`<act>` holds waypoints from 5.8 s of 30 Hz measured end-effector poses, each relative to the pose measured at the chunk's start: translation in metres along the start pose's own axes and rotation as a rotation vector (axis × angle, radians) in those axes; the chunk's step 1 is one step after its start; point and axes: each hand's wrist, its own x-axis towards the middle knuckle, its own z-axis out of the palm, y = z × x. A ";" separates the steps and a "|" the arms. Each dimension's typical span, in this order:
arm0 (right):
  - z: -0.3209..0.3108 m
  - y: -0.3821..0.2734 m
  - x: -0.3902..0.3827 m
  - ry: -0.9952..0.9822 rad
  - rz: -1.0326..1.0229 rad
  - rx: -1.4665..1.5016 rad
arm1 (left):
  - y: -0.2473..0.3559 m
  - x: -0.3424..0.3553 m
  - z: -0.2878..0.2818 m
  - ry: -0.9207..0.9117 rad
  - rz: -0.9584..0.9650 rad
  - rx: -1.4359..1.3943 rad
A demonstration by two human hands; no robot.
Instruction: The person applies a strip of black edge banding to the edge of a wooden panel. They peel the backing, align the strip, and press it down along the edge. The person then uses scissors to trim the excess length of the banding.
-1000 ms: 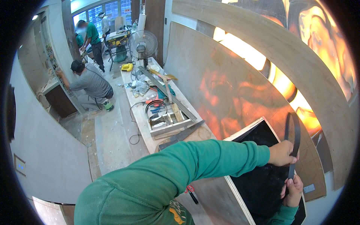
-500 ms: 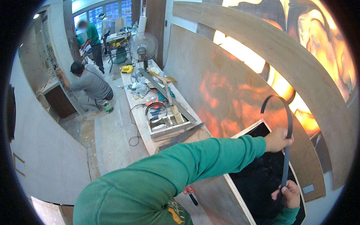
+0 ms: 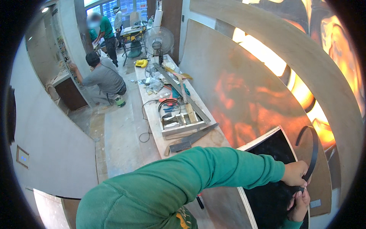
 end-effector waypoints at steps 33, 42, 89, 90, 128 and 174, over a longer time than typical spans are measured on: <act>0.025 -0.003 0.005 0.050 -0.040 -0.125 | 0.001 0.003 -0.013 -0.093 0.031 0.117; 0.020 -0.014 -0.002 0.099 -0.067 -0.167 | -0.005 0.022 -0.039 0.110 -0.089 -0.025; -0.005 -0.017 -0.003 -0.059 -0.013 -0.226 | -0.033 0.023 -0.095 0.634 -0.120 0.301; -0.005 -0.017 -0.003 -0.062 -0.011 -0.228 | -0.033 0.023 -0.096 0.625 -0.135 0.298; -0.029 -0.026 -0.017 -0.171 0.107 -0.196 | -0.048 0.033 -0.105 0.714 -0.119 0.376; 0.020 -0.019 -0.002 -0.022 -0.026 -0.015 | 0.011 0.000 -0.014 0.225 -0.009 0.433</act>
